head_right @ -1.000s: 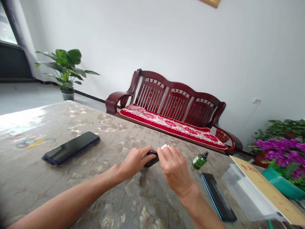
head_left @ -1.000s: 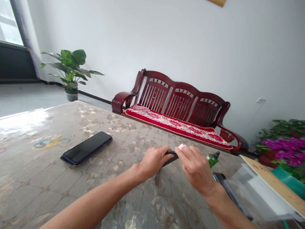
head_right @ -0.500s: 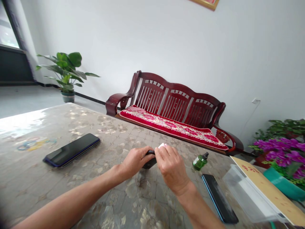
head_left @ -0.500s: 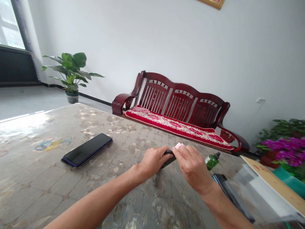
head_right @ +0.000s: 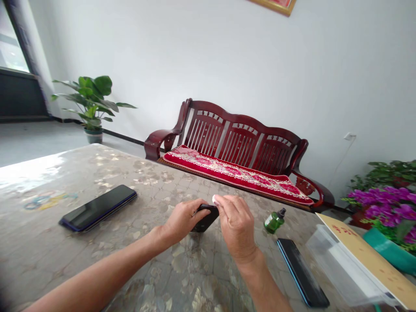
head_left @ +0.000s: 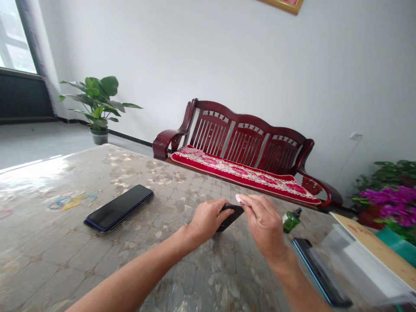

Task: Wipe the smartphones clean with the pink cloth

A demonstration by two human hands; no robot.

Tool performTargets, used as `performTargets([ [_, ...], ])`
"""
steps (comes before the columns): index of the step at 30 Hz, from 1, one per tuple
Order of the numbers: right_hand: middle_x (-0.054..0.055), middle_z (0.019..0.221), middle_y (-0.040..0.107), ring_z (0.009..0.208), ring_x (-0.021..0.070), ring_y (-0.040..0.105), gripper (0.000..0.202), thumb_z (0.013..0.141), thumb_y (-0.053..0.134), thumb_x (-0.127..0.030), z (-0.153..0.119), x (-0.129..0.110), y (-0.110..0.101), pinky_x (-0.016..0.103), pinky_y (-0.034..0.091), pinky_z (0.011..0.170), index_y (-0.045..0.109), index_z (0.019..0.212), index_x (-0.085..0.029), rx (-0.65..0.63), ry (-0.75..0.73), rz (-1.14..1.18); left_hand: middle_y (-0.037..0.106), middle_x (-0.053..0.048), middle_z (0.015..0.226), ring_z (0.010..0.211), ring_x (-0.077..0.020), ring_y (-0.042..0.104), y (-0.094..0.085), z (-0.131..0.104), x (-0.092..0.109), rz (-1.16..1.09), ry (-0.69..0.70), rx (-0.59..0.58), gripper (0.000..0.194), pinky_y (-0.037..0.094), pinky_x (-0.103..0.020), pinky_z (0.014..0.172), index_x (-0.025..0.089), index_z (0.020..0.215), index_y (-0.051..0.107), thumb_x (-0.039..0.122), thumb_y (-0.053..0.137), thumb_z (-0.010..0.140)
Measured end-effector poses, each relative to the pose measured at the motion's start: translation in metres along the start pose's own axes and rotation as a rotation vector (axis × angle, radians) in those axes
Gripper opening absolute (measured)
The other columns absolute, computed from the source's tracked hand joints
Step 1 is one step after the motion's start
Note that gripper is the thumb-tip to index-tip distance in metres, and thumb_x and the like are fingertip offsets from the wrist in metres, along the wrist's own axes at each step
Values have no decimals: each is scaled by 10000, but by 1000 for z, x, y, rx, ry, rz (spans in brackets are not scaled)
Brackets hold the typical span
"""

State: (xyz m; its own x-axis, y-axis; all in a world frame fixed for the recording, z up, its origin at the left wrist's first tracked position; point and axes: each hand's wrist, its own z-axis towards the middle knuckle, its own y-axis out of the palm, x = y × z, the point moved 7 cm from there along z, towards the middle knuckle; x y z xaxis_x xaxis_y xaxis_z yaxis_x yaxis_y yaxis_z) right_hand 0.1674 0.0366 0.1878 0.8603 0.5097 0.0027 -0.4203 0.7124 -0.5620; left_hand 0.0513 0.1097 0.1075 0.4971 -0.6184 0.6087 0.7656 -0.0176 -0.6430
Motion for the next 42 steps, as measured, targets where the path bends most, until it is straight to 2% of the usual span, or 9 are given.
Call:
performTargets([
  [6,59,961,720,889,174,647,207,943,550,-147,-16,4,14,326,510,842,688,1074,-226,-36,-2,47,687,-9,837,798,-185,643,-8,2,-2,101,-16,36,159,419,-234,688,228,905,658,341,559,959],
  [10,52,903,712,839,174,652,162,940,568,-258,-31,36,21,307,519,796,713,997,-215,67,306,189,676,-15,820,812,-192,638,-12,4,-6,139,-58,42,121,414,-241,693,222,889,666,309,593,933],
  [15,62,965,741,848,197,678,283,869,633,-423,-59,57,59,302,532,794,721,1012,-195,80,785,587,673,-9,800,787,-196,634,-20,10,-7,176,-69,29,90,404,-251,671,222,866,668,303,634,886],
  [19,57,862,741,788,203,664,368,802,670,-488,-80,56,87,294,520,735,725,959,-160,96,924,727,686,-9,811,777,-196,644,-25,16,-6,222,-60,-47,84,407,-251,661,217,863,654,299,636,865],
  [27,37,755,724,676,190,632,297,733,696,-443,-116,56,119,279,495,635,737,840,-170,103,957,778,708,-50,858,812,-231,674,-22,31,9,539,21,-251,167,427,-266,644,214,886,648,357,568,916],
  [30,32,732,722,656,193,635,286,714,698,-433,-117,58,124,287,500,627,736,832,-175,122,972,825,705,-57,847,793,-233,674,-17,33,13,578,27,-254,207,424,-266,633,212,870,643,388,557,933],
  [36,46,852,737,763,200,663,241,764,663,-377,-107,74,102,302,523,717,733,903,-194,218,945,719,658,-14,768,777,-192,634,-11,20,1,379,12,5,177,413,-244,662,215,835,631,317,543,951],
  [39,43,873,723,780,184,652,201,830,607,-351,-99,76,86,285,516,732,729,902,-209,216,833,572,663,-11,797,780,-187,620,-5,7,-11,197,16,181,131,427,-251,693,210,876,634,288,546,934],
  [42,40,875,711,789,178,647,187,882,559,-313,-93,70,78,274,515,732,721,905,-223,175,710,453,656,-14,791,760,-186,610,4,-5,-22,72,32,262,161,444,-259,696,207,851,632,299,522,926],
])
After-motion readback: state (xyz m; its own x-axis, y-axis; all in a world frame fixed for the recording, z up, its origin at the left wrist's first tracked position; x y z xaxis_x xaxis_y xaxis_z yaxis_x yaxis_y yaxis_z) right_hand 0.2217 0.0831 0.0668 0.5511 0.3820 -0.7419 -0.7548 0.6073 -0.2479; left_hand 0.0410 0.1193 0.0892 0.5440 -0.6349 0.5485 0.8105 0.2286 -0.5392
